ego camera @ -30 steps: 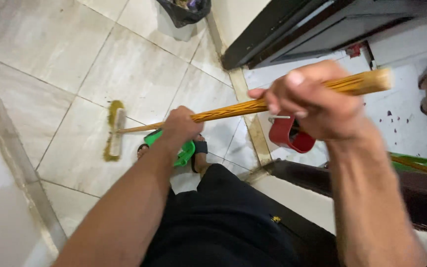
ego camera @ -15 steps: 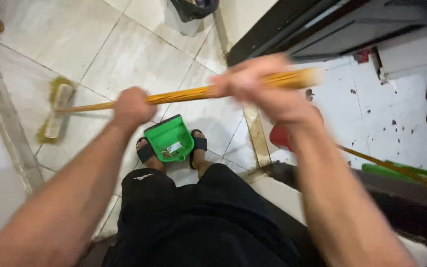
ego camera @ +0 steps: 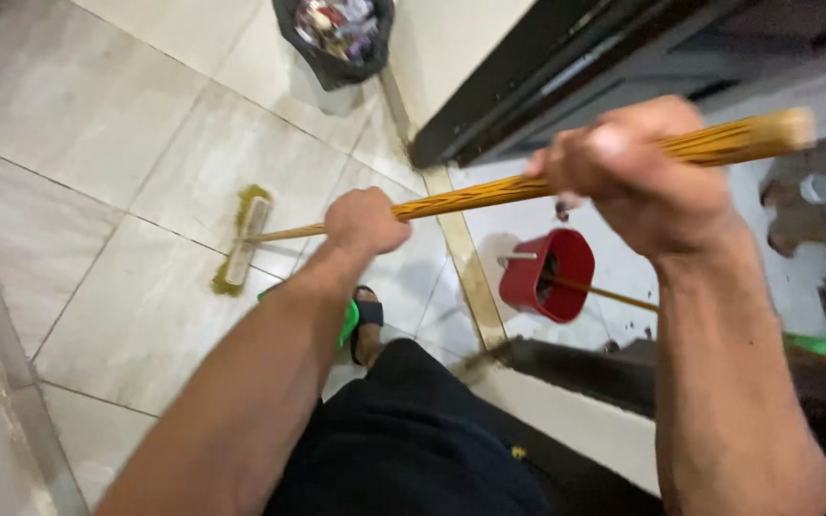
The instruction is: The person sweeps debris into a green dustpan using a broom, then carries the dustpan to a black trash bag and empties the contents into it.
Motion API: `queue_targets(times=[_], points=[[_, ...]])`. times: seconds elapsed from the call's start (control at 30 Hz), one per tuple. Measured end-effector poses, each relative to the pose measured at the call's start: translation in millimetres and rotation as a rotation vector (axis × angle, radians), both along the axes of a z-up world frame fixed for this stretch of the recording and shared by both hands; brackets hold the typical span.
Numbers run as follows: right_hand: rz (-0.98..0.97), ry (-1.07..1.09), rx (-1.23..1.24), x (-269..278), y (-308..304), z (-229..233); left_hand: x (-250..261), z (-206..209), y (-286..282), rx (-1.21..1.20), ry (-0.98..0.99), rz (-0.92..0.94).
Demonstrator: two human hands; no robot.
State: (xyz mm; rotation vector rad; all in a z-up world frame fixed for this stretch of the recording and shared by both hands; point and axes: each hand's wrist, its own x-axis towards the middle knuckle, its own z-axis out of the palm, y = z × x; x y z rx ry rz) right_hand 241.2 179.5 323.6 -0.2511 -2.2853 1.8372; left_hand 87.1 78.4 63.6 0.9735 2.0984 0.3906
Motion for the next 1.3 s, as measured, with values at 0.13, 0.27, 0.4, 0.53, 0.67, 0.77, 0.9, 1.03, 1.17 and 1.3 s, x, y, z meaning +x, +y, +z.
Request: queue_targets(times=[0.13,0.27,0.4,0.53,0.67,0.77,0.9,1.03,1.17,1.3], points=[[-0.038,0.155,-0.107,-16.8,2.4,-3.4,-16.7,21.0,-23.5,0.085,0.079,0.119],[0.158,0.158,-0.28,-97.6,-49.1,-80.0,-83.8,-51.8,-119.1,-0.041,0.219,0.307],[0.301,-0.038,-0.421,-166.7,-144.5,-154.6,-163.4,-130.8,-270.5,-0.225,0.192,0.391],[0.542,-0.039,-0.328,-177.5,-136.2,-154.8,-162.1,-152.4,-269.5,-0.333,0.015,0.498],[0.358,-0.12,-0.206,-164.0,-94.3,-115.2,-143.9,-140.9,-200.7,-0.204,-0.044,0.398],[0.332,0.011,-0.209,-147.5,-56.5,-69.3,-107.9,-103.5,-124.8,-0.023,-0.081,0.458],[0.265,0.149,-0.1,-136.3,-28.3,-24.8,-90.7,-26.6,-63.6,0.047,-0.131,0.386],[0.225,0.287,-0.194,-145.9,-10.1,-19.2,-99.7,20.8,-63.6,0.106,0.002,0.318],[0.348,0.328,-0.289,-162.2,-11.1,-45.5,-125.4,-11.6,-114.7,0.082,0.139,0.333],[0.439,0.163,-0.274,-187.7,-68.9,-112.5,-163.4,-87.9,-211.5,-0.119,0.139,0.399]])
